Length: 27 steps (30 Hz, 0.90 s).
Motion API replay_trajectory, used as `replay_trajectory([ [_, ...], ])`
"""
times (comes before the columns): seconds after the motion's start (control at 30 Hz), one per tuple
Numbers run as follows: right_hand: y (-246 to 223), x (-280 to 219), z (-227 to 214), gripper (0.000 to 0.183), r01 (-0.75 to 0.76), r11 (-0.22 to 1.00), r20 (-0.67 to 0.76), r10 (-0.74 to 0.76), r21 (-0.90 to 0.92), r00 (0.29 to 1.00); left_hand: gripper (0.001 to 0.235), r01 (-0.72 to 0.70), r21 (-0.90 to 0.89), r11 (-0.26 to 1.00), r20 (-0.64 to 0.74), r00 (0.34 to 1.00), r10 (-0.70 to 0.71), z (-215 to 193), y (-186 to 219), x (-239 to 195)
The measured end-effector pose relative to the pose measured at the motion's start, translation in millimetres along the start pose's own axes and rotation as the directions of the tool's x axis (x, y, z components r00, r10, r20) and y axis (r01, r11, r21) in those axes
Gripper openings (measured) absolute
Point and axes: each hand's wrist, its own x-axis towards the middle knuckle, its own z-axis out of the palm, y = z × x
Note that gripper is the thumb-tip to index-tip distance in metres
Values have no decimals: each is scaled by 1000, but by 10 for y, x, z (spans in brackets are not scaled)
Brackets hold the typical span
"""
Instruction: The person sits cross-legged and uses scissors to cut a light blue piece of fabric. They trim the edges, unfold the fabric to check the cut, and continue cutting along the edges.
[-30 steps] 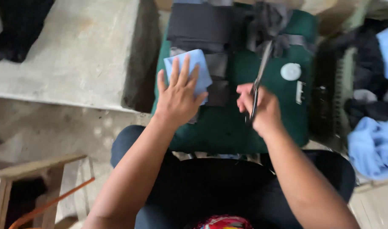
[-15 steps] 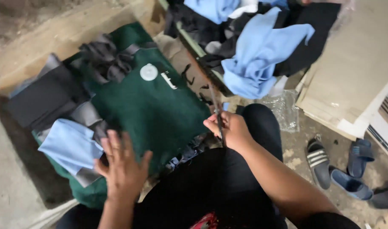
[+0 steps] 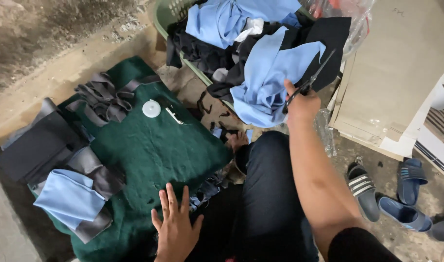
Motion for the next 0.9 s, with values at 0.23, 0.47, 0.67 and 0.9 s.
replay_trajectory([
  [0.23,180,-131,58,26,17,1000,70,-18,15,997,86,125,-156,980,184,978,-95,-299,137,71],
  [0.47,939,-1251,-369,23,34,995,711,-93,97,697,61,-78,-626,776,-179,983,-45,-519,442,209],
  [0.67,715,-2070,-837,16,281,957,966,-1,-74,259,44,-547,-658,518,-544,821,176,-476,574,237],
  [0.9,858,-2021,-888,23,110,994,963,-52,24,265,26,-493,-801,340,-508,860,49,-440,355,-92],
])
